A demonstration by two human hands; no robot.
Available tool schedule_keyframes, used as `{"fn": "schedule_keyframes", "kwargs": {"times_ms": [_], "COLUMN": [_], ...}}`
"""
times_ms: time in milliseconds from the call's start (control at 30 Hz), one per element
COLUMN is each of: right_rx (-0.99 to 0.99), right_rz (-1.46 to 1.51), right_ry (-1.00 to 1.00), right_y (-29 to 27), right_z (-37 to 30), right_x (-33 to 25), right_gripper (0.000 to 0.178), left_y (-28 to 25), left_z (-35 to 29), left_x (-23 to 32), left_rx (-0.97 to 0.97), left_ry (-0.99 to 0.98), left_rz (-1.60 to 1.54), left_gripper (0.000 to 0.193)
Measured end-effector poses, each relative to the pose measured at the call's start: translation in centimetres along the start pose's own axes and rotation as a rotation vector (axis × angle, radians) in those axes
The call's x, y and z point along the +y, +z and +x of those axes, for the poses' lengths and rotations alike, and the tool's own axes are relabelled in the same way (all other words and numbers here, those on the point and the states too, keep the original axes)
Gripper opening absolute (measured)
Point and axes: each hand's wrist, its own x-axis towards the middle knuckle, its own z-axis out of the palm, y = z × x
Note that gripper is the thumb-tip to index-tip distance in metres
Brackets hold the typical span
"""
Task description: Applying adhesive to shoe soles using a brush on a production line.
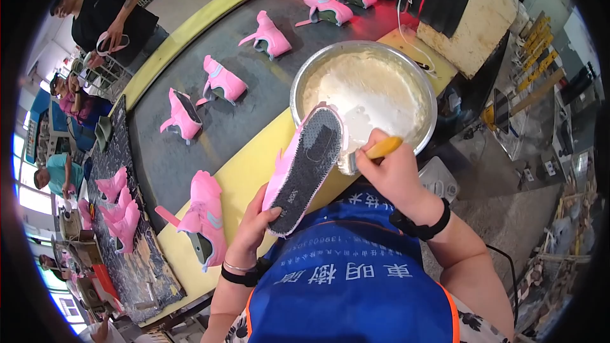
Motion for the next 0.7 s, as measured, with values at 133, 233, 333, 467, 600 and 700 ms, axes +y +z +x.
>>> {"fn": "schedule_keyframes", "kwargs": {"times_ms": [133, 233, 333, 467, 600, 700], "right_rx": [0.225, 0.198, 0.136, -0.021, -0.084, -0.065], "right_rz": [0.159, 0.095, 0.154, 0.166, 0.129, 0.028], "right_ry": [0.012, 0.004, -0.064, 0.015, 0.076, 0.094], "right_y": [0.1, 2.3, 3.7, 3.1, 2.6, 2.3], "right_z": [2.1, 2.1, -0.2, -2.4, 0.3, 4.5], "right_x": [0.1, 0.1, -0.9, -2.4, -1.6, 0.6], "right_gripper": [0.024, 0.023, 0.024, 0.023, 0.022, 0.024], "left_y": [0.2, 0.4, 0.3, -0.1, -0.9, -1.7], "left_z": [-0.1, -0.4, -0.6, -0.5, -0.7, -0.5], "left_x": [-0.1, -0.3, -0.3, -0.2, 0.0, 0.1], "left_rx": [0.008, 0.025, 0.033, 0.015, 0.013, -0.002], "left_ry": [-0.007, -0.023, -0.004, -0.005, -0.016, -0.007], "left_rz": [0.006, -0.004, 0.031, 0.028, 0.054, 0.091], "left_gripper": [0.077, 0.077, 0.077, 0.078, 0.076, 0.076]}}
